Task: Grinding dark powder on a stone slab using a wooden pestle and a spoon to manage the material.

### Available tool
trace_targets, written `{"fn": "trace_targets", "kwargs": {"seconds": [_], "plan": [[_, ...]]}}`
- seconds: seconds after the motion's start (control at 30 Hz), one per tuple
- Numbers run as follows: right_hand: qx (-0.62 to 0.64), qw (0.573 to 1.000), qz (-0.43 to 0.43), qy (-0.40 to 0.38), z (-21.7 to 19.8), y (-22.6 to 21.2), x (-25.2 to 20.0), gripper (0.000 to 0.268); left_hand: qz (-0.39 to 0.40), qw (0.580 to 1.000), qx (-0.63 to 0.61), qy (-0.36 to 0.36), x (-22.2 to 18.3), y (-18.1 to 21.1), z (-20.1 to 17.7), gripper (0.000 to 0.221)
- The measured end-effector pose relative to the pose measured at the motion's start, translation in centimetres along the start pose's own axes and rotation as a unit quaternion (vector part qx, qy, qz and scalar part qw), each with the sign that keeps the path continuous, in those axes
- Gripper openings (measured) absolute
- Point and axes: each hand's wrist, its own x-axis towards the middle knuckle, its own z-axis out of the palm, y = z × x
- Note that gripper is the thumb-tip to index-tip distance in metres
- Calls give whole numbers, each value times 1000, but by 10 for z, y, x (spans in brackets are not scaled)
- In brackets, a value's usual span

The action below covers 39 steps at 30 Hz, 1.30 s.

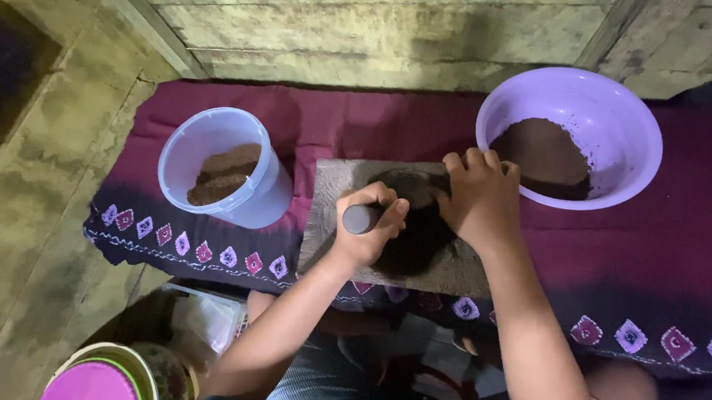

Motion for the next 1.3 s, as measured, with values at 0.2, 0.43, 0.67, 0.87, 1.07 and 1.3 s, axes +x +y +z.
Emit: {"fn": "trace_targets", "kwargs": {"seconds": [0.2,0.43,0.67,0.87,1.07,1.3], "plan": [[-13,993,43,-109,-15,-6,6,45,4,998,24,51,8,11,9,47],[-18,996,20,-82,-10,-3,1,41,20,997,29,67,29,24,19,45],[-21,1000,-13,15,5,4,3,42,-60,995,56,53,31,4,21,34],[-39,999,-2,-12,-8,-2,2,44,-58,996,51,44,23,12,24,38],[-39,991,41,-118,-10,-3,9,45,-52,991,99,69,7,27,16,38],[-18,995,39,-92,-10,-5,5,42,39,991,94,90,5,58,14,38]]}}
